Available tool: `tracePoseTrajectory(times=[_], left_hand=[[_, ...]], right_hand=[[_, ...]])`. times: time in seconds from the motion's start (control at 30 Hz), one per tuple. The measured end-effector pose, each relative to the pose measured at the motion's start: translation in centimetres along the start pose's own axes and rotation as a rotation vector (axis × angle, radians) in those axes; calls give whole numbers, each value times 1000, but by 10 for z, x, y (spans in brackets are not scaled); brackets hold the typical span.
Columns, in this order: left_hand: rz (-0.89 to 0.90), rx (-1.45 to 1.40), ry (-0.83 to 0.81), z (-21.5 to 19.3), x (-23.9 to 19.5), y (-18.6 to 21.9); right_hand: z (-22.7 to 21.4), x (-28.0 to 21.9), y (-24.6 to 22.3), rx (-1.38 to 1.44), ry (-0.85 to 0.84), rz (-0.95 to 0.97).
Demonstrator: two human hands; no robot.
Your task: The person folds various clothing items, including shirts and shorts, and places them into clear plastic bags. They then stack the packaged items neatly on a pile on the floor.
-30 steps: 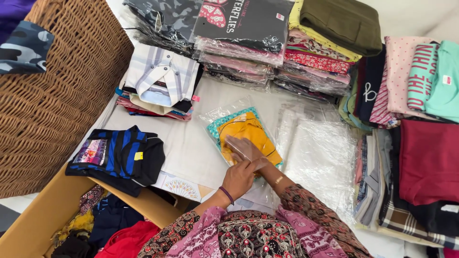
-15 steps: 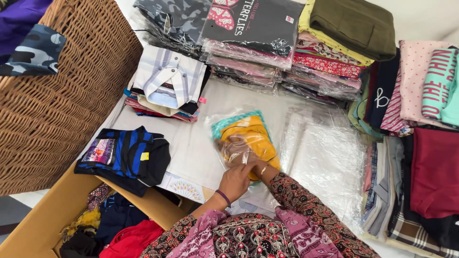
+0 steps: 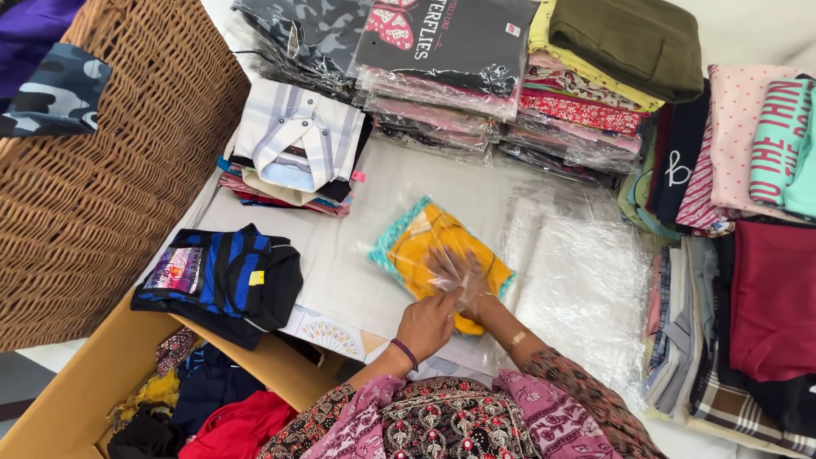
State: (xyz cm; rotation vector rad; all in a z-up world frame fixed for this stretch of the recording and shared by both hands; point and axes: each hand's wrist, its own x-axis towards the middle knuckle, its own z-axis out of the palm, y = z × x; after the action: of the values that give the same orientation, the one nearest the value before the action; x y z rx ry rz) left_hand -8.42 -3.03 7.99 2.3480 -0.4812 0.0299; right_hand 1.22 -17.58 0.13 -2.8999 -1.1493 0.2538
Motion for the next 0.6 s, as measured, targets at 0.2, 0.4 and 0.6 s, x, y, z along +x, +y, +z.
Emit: tracePoseTrajectory(times=[0.2, 0.4, 0.6], left_hand=[[32, -16, -48, 38, -8, -10], [107, -98, -34, 2, -5, 7], [247, 208, 330, -29, -3, 38]], right_hand=[[34, -31, 19, -9, -122, 197], [11, -51, 26, 421, 97, 67], [-10, -107, -16, -16, -558, 138]])
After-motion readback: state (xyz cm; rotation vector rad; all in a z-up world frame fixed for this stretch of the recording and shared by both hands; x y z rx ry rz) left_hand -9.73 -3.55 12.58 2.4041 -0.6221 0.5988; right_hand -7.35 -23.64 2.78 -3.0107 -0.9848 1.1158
